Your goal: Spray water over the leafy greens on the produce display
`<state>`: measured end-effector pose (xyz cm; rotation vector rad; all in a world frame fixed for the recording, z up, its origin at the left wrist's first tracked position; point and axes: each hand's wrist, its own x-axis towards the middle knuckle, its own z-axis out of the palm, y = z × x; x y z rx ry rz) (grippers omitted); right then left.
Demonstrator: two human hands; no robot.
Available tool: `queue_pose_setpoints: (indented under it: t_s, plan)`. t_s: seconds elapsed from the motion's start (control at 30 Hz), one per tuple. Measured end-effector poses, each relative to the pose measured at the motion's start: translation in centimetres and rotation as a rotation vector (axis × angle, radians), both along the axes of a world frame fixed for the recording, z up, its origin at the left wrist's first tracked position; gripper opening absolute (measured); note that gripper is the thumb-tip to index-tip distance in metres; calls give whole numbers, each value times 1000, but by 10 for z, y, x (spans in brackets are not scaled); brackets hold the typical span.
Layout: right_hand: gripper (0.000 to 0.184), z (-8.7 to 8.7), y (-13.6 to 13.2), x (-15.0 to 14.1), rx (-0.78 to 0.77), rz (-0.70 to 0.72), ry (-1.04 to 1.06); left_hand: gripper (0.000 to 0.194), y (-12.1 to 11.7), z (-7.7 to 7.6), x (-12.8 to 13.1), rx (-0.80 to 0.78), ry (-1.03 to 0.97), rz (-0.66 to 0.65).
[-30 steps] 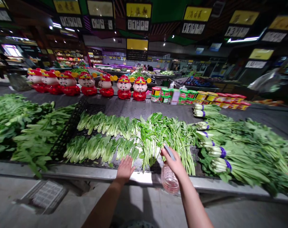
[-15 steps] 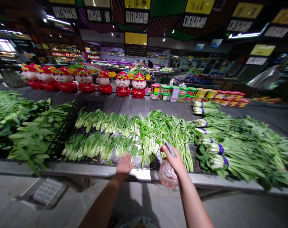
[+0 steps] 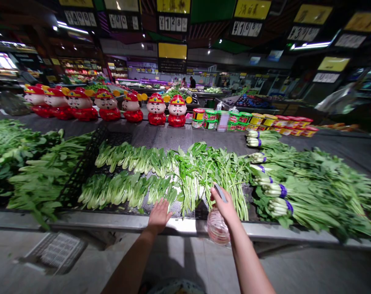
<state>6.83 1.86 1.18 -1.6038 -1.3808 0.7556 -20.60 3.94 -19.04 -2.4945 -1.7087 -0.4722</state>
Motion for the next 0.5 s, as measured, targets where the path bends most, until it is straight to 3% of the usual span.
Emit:
queue_pose_setpoints:
  t_s: [0.37,0.5]
  plan:
    - [36,20,-14,-11,-30,145,78,49,-2,1,2,4,-26,-2]
    - [36,16,-17,-16,-39,165,45,49,-4,5,2,-2,-9,-4]
